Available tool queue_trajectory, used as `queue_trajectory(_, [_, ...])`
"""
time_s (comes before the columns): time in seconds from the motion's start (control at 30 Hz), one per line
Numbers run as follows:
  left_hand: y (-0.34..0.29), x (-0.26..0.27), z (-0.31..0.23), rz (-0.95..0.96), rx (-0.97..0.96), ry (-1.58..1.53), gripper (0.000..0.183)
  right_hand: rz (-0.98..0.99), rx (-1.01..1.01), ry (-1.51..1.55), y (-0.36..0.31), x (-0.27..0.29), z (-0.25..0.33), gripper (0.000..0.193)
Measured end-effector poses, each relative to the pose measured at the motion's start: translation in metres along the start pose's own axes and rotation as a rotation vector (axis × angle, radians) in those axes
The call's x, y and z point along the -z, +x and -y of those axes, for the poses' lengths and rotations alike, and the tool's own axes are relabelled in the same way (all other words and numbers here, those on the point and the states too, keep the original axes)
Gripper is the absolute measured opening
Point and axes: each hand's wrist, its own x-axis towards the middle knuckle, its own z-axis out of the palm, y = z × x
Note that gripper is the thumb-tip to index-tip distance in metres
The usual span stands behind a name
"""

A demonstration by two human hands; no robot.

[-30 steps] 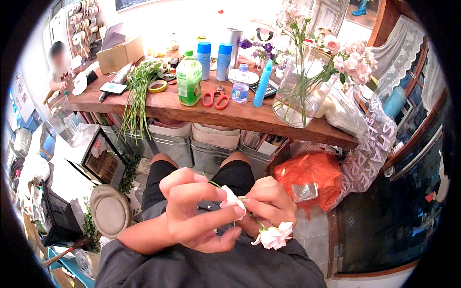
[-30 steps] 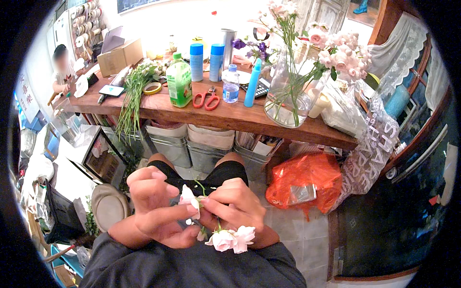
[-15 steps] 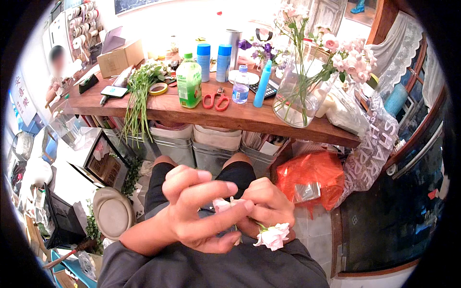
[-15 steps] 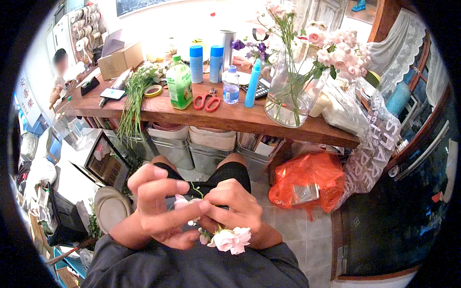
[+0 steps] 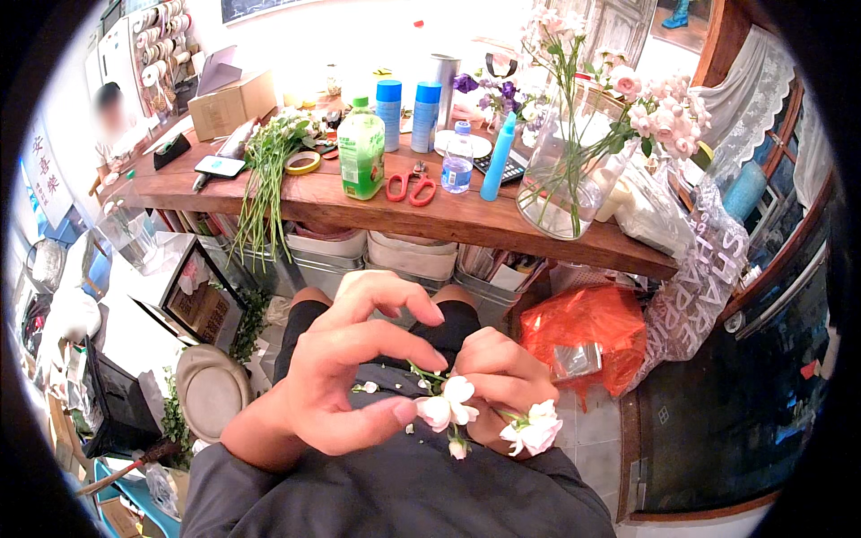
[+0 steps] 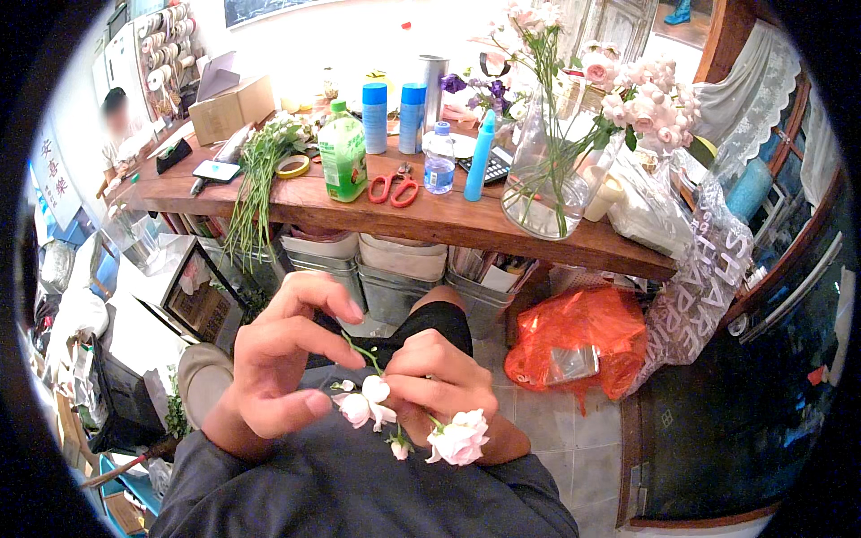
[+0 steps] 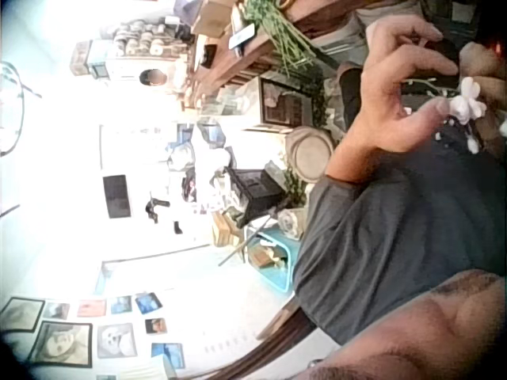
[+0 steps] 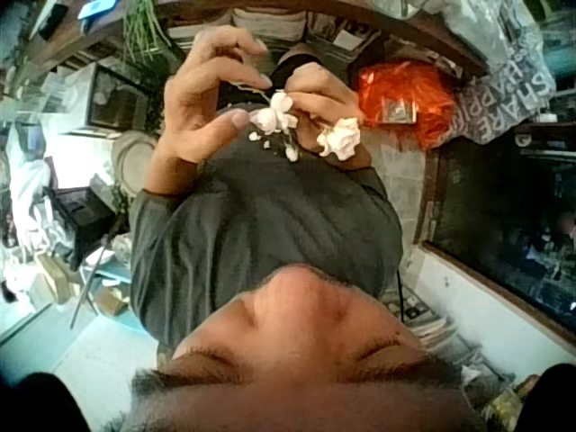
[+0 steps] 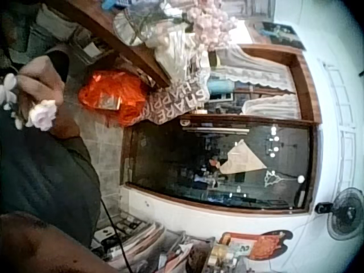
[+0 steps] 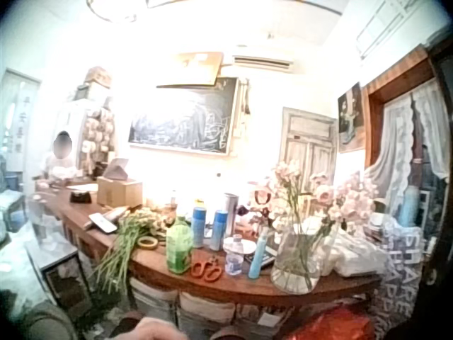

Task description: The person assembles a floral corsage by hand, gathering pink and white flowers and securing them together.

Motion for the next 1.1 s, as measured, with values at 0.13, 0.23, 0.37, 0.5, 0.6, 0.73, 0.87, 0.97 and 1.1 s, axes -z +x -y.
queue_trajectory(0.13, [0.002, 0.0, 0.001, 0.071, -0.093, 0.032, 0.036, -0.033, -0.002, 0.049, -0.002, -0.003, -0.003, 0.009])
queue_trajectory(0.23, [0.001, -0.002, 0.003, 0.06, -0.113, 0.026, 0.032, -0.004, -0.027, 0.048, -0.001, -0.002, 0.001, 0.009])
queue_trajectory(0.37, [-0.003, -0.005, 0.005, -0.016, -0.077, 0.0, 0.023, -0.025, -0.011, 0.073, -0.005, -0.005, -0.005, 0.009])
queue_trajectory(0.5, [-0.004, -0.007, 0.005, -0.052, -0.072, -0.015, 0.018, -0.056, -0.003, 0.103, -0.008, -0.007, -0.007, 0.01])
queue_trajectory(0.6, [-0.002, -0.007, 0.003, -0.043, -0.085, 0.023, 0.016, -0.053, -0.008, 0.144, -0.007, -0.007, -0.005, 0.012])
queue_trajectory(0.73, [-0.003, -0.009, 0.002, -0.02, -0.067, -0.036, 0.014, -0.028, 0.004, 0.186, -0.008, -0.01, -0.01, 0.014])
queue_trajectory(0.87, [-0.005, -0.007, -0.001, 0.03, 0.11, -0.209, 0.011, -0.009, -0.043, 0.161, -0.007, -0.008, -0.004, 0.014])
queue_trajectory(0.97, [-0.003, -0.001, -0.007, 0.114, 0.224, -0.307, 0.013, -0.024, -0.049, 0.156, -0.009, -0.008, -0.005, 0.014])
queue_trajectory(1.1, [-0.005, -0.005, -0.006, 0.103, 0.393, -0.59, 0.014, -0.025, -0.016, 0.162, -0.009, -0.007, -0.008, 0.013])
